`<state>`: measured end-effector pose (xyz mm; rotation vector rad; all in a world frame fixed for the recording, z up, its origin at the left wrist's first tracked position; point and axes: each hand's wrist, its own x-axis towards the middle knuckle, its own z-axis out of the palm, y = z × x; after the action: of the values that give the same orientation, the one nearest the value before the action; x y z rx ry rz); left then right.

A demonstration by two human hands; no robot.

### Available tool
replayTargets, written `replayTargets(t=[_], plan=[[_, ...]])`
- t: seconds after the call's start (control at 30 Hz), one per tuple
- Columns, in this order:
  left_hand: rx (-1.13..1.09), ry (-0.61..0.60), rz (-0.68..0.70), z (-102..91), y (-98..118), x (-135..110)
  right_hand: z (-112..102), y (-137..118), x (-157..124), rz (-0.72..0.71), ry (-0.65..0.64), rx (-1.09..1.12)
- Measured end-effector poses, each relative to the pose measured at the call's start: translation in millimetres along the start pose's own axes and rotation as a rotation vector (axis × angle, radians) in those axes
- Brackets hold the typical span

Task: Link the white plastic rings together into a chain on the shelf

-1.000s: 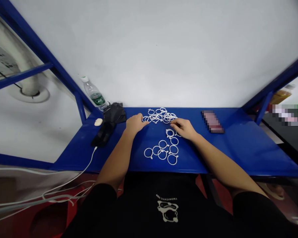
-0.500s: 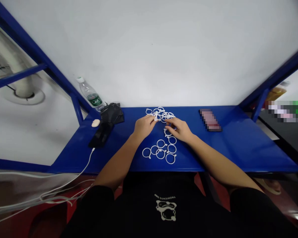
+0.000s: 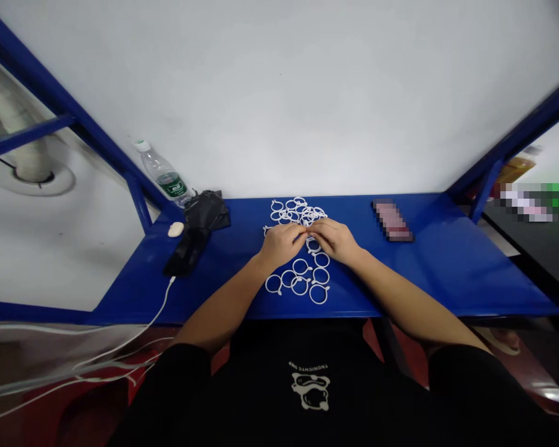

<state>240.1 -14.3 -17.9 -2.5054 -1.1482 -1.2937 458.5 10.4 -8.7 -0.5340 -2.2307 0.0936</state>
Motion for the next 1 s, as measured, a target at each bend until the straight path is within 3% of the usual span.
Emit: replayTargets(t=[0.17, 0.3, 0.47, 0.6, 0.7, 0.83, 1.0], plan=[[-0.051, -0.084, -0.006, -2.9, -3, 1, 3, -3, 1, 0.021, 0.0, 0.058], [-0.058, -0.205, -0.098, -14.3, -20, 7, 1, 0, 1, 0.018, 0.005, 0.067], [0.254, -0.288, -0.639, -34.9, -52, 14, -13, 9, -1, 0.135, 0.004, -0.032], [0.346, -0.57, -0.887, -39.8, -72, 12, -15, 25, -6, 0.245, -0.005, -0.068], [0.344, -0.601, -0.892, -33.9, -81, 6, -6, 33, -8, 0.236, -0.146, -0.032], [0.298, -0.503, -0.775, -23.1, -92, -6, 11, 28, -6, 0.175, -0.35, 0.015], [0.272, -0.361, -0.623, -16.7, -96, -12, 20, 16, -3, 0.134, -0.454, 0.043]])
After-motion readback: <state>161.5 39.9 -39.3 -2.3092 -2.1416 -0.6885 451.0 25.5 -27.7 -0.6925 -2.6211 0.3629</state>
